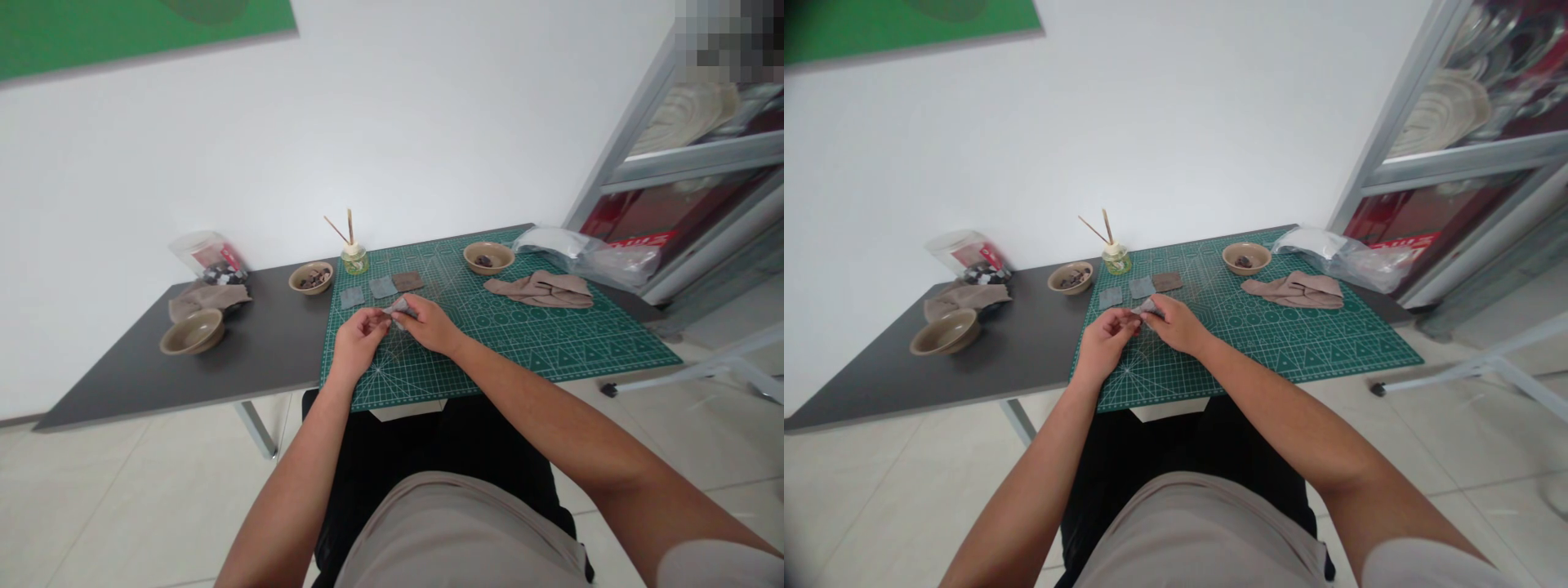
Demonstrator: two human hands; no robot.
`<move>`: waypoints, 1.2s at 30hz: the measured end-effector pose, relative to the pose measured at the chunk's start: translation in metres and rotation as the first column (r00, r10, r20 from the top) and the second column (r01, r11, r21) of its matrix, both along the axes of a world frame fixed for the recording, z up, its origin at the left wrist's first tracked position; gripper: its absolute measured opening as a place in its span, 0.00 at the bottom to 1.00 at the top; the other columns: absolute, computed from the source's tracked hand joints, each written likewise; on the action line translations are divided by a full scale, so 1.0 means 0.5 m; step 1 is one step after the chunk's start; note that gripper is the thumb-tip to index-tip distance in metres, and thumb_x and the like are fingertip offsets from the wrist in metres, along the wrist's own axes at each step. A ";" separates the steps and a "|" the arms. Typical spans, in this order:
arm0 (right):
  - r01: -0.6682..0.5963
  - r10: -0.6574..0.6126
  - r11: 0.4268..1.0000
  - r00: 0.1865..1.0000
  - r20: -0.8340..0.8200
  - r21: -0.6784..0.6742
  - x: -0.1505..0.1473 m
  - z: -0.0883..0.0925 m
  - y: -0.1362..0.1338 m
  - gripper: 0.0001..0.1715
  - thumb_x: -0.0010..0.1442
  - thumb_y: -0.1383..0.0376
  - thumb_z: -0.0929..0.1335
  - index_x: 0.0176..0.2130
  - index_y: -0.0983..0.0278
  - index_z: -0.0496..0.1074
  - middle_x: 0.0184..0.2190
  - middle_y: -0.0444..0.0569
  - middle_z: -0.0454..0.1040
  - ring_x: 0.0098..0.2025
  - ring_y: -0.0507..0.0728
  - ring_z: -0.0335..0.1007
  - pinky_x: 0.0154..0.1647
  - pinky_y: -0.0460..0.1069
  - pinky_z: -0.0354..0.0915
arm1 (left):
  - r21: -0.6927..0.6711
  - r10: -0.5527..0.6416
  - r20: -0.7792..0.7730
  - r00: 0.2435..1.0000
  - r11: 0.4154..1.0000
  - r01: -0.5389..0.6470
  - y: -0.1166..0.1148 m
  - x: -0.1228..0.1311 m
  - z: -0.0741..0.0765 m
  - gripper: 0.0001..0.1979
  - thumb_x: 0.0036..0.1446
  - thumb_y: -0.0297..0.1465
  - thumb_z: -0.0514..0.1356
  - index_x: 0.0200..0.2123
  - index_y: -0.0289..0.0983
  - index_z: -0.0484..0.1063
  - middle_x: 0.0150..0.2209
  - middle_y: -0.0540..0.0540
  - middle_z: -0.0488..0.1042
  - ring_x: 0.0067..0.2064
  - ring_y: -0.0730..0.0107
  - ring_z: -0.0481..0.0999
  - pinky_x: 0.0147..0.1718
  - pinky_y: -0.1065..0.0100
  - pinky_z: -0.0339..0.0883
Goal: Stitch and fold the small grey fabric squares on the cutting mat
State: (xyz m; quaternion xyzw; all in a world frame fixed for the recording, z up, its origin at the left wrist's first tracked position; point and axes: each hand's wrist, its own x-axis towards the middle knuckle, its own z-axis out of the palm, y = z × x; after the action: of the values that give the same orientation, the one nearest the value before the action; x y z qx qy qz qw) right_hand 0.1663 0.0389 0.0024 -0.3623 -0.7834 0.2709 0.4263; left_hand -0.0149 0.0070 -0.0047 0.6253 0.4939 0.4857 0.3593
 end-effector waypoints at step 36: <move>-0.054 0.013 0.982 0.975 -0.224 -0.178 0.003 -0.009 0.015 0.08 0.54 0.64 0.68 0.36 0.63 0.76 0.28 0.42 0.73 0.31 0.52 0.67 0.35 0.47 0.61 | 0.004 0.062 0.006 0.998 0.998 -0.062 0.002 0.003 0.010 0.12 0.51 0.36 0.65 0.39 0.38 0.74 0.32 0.50 0.78 0.32 0.70 0.75 0.36 0.67 0.68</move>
State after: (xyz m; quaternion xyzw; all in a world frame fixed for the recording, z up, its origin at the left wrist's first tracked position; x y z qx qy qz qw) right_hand 0.1680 0.0462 -0.0019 -0.3540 -0.7088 0.3878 0.4711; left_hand -0.0133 0.0080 0.0002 0.6090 0.5110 0.4996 0.3441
